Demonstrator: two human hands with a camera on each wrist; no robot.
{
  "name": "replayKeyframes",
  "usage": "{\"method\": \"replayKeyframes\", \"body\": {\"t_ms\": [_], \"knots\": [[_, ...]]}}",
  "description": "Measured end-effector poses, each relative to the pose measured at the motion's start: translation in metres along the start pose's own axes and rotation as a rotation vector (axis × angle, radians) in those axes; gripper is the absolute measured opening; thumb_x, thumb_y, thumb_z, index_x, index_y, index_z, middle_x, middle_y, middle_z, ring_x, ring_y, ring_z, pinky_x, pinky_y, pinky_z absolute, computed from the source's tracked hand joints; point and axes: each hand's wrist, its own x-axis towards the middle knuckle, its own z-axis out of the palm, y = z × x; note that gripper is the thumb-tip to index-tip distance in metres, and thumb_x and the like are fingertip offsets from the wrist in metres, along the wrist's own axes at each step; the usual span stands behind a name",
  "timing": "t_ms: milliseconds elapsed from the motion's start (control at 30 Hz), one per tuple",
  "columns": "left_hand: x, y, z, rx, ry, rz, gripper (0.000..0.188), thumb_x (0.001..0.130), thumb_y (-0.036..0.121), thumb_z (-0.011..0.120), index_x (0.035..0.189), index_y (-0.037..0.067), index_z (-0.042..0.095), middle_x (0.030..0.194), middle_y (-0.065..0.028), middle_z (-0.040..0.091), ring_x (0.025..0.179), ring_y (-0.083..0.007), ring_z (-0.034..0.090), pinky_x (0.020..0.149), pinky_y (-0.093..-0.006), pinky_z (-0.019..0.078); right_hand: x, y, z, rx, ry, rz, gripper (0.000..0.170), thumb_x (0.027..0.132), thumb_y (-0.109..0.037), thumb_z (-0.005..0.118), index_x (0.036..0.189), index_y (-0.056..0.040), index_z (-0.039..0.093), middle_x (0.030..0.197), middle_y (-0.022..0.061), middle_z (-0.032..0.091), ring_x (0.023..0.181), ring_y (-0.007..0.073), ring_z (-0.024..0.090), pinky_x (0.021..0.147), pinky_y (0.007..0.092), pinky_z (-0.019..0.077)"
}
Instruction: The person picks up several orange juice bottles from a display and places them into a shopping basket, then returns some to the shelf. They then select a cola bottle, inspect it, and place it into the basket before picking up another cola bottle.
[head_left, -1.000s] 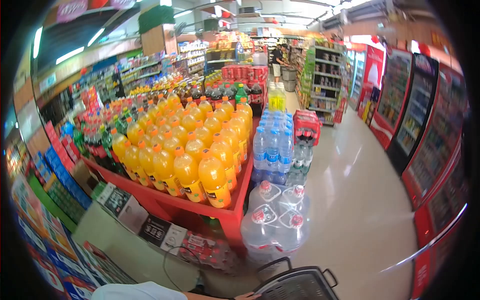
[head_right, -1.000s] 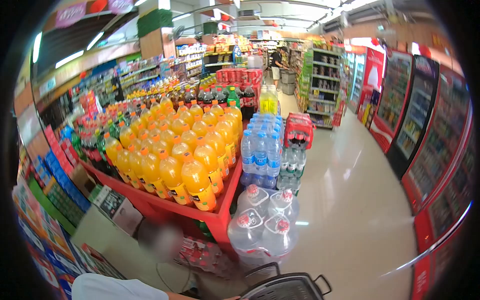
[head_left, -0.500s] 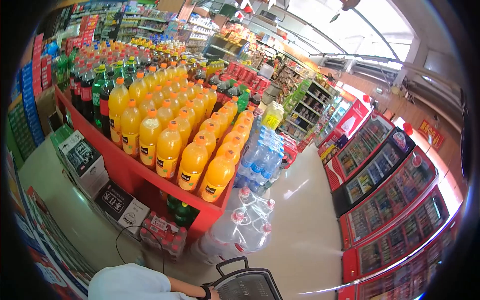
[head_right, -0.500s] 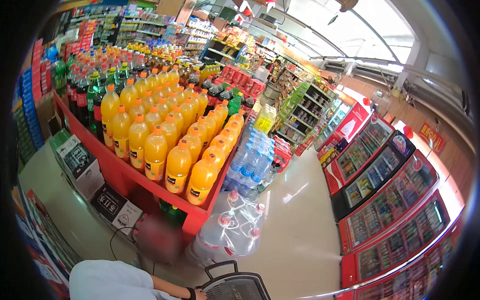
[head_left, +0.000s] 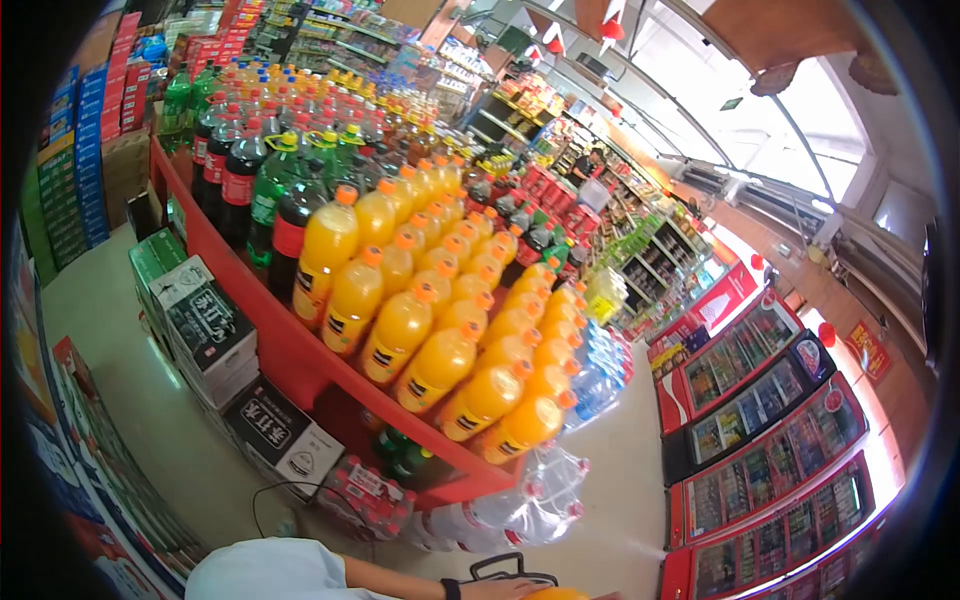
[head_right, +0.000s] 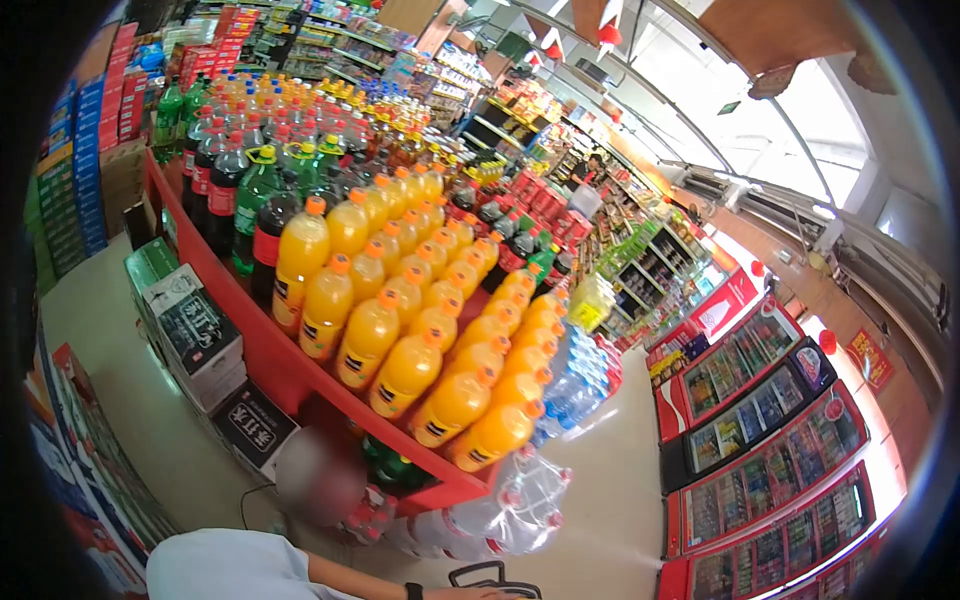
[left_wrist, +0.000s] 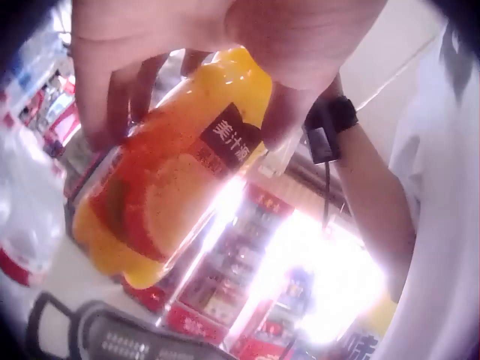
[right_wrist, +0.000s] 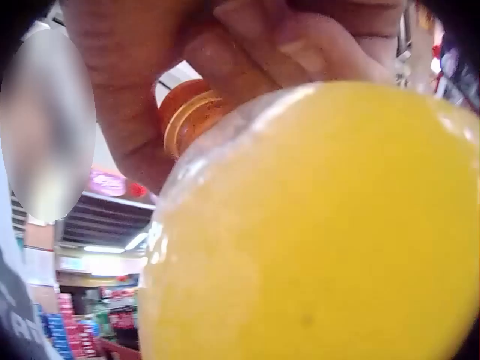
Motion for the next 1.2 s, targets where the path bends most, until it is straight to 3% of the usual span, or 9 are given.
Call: {"method": "replayKeyframes", "body": {"t_ms": [167,333,433,600,700,800,900,1033,1200], "knots": [[-0.014,0.079,-0.107,0.192,0.204,-0.042,0.081,0.070,0.033,0.079,0.133,0.000,0.040,0.123,-0.0229,0.051,0.114,-0.0390,0.050,0.099,-0.0456,0.0396,0.036,-0.143,0.018,-0.182,-0.284,-0.487,0.024,0.062,-0.010,0.080,0.076,-0.0029,0.062,0.061,0.0006,0.056,0.052,0.0073,0.045,0.047,0.0232,0.0350],[-0.042,0.165,-0.209,0.447,0.504,0.280,0.068,0.073,0.042,0.075,0.124,0.004,0.050,0.111,-0.0201,0.058,0.100,-0.0360,0.058,0.088,-0.0412,0.0469,0.075,-0.257,0.055,-0.103,-0.466,-1.040,0.025,0.057,-0.018,0.080,0.068,-0.0055,0.062,0.055,0.0040,0.055,0.044,0.0187,0.051,0.043,0.0269,0.0360],[-0.045,0.163,-0.236,0.485,0.459,0.269,0.080,0.067,0.032,0.075,0.136,0.008,0.043,0.136,-0.0151,0.044,0.123,-0.0346,0.045,0.099,-0.0471,0.0385,0.076,-0.321,0.065,-0.054,-0.586,-1.282,0.026,0.057,-0.020,0.079,0.066,-0.0061,0.060,0.050,0.0024,0.051,0.043,0.0183,0.051,0.042,0.0282,0.0359],[-0.019,0.216,-0.314,0.885,0.625,0.510,0.074,0.070,0.036,0.076,0.133,0.010,0.047,0.134,-0.0142,0.047,0.115,-0.0330,0.051,0.096,-0.0458,0.0410,0.092,-0.387,0.050,-0.217,-0.534,-1.630,0.023,0.062,-0.010,0.073,0.081,-0.0022,0.062,0.059,0.0073,0.057,0.050,0.0223,0.057,0.048,0.0321,0.0433],[0.008,0.243,-0.357,1.075,0.658,0.500,0.072,0.069,0.033,0.076,0.131,0.008,0.050,0.132,-0.0151,0.049,0.117,-0.0313,0.051,0.097,-0.0443,0.0403,0.132,-0.384,0.017,-0.495,-0.401,-1.584,0.049,0.063,-0.040,0.081,0.099,-0.0105,0.066,0.086,0.0051,0.063,0.076,0.0225,0.060,0.066,0.0346,0.0446],[0.043,0.261,-0.395,1.246,0.709,0.556,0.089,0.057,0.026,0.082,0.136,0.009,0.043,0.125,-0.0142,0.051,0.113,-0.0329,0.052,0.096,-0.0451,0.0416,0.171,-0.410,0.043,-0.281,-0.047,-1.702,0.040,0.054,-0.017,0.087,0.084,-0.0101,0.063,0.061,0.0006,0.054,0.047,0.0175,0.046,0.044,0.0291,0.0318],[0.093,0.265,-0.430,1.253,0.755,0.622,0.090,0.058,0.024,0.083,0.136,0.008,0.042,0.124,-0.0152,0.052,0.114,-0.0342,0.051,0.097,-0.0449,0.0415,0.220,-0.415,0.025,-0.318,-0.030,-1.730,0.052,0.056,-0.030,0.089,0.092,-0.0059,0.061,0.079,0.0059,0.053,0.068,0.0180,0.050,0.061,0.0293,0.0365],[0.168,0.257,-0.465,1.225,0.784,0.603,0.086,0.061,0.024,0.083,0.135,0.007,0.041,0.124,-0.0169,0.052,0.114,-0.0362,0.050,0.097,-0.0440,0.0415,0.285,-0.426,0.024,-0.205,0.021,-1.719,0.044,0.068,-0.017,0.082,0.102,-0.0019,0.058,0.094,0.0091,0.059,0.085,0.0210,0.059,0.075,0.0298,0.0448],[0.248,0.226,-0.514,1.301,0.838,0.408,0.084,0.063,0.026,0.083,0.132,0.004,0.040,0.122,-0.0201,0.051,0.112,-0.0380,0.051,0.094,-0.0440,0.0442,0.400,-0.441,0.037,-0.191,0.061,-1.775,0.040,0.069,-0.004,0.073,0.102,-0.0035,0.050,0.088,0.0178,0.058,0.076,0.0374,0.057,0.066,0.0381,0.0461]]}}
